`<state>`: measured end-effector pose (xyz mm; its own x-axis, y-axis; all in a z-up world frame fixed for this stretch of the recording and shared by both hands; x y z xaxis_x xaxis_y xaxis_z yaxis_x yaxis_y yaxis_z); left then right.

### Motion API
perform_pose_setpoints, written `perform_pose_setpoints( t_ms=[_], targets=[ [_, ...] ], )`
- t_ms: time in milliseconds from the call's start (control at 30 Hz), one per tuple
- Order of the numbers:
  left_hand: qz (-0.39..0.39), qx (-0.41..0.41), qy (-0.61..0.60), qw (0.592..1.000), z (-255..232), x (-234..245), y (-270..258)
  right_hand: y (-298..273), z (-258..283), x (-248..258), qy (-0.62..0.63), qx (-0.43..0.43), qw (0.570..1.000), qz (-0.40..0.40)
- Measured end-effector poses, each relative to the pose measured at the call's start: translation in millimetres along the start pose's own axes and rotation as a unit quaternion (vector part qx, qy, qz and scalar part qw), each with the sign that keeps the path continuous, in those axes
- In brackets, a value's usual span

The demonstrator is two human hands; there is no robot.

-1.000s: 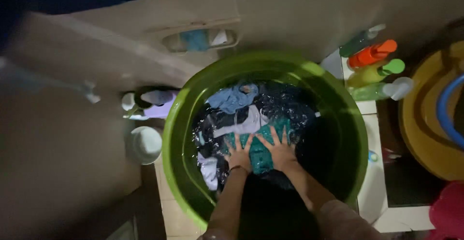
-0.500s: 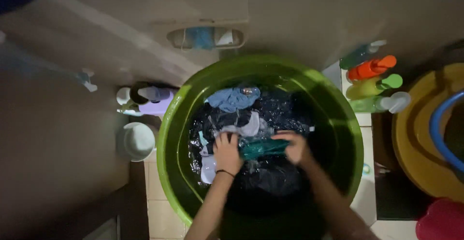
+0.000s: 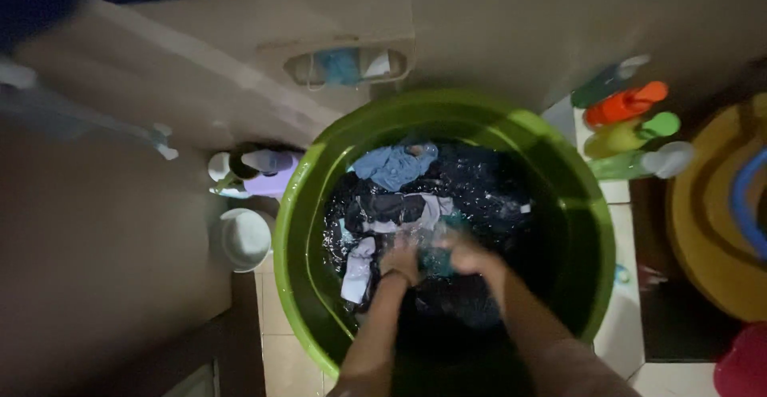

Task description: Hand washing various pieces of laundry in a green basin using water from a hose.

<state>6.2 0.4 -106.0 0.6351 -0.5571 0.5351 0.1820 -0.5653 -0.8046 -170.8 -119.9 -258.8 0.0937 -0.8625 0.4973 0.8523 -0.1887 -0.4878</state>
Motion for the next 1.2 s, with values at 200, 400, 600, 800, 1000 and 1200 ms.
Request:
perform_pose_setpoints(
  t_ms=[200,400,600,800,1000,1200],
  targets=[
    [-0.285,0.047,-0.475,0.831,-3,56,-70,-121,200,205,0.401,-0.295,0.864,-0.069],
    [-0.129,-0.261,-0.774,0.562,-55,54,-101,-104,279,177,0.539,-0.109,0.807,-0.213],
    [-0.238,-0.206,-0.894,0.318,-46,41,-85,-164,390,187,0.172,0.096,0.921,-0.336],
    [0.068,-0.365,-0.916,0.153,-50,49,-77,-166,426,146,-0.105,-0.005,0.932,-0.346],
    [0.050,-0.082,-0.976,0.196,-59,34,-48,-79,330,174,-0.090,-0.279,0.918,-0.267],
    [-0.027,-0.133,-0.975,0.173,-58,31,-59,-80,279,169,0.163,0.081,0.949,-0.258]
  ],
)
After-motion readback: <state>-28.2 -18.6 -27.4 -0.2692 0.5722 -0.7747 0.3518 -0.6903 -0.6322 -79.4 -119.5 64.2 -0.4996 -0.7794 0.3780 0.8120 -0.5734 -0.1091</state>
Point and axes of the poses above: each hand's wrist, its own y-axis towards the middle knuckle, its own x-axis out of the back of the hand, z = x × y, the point moved 1 cm from there along y, towards the middle knuckle, and after that the axes turned 8 degrees about -y, right-handed, at the moved point
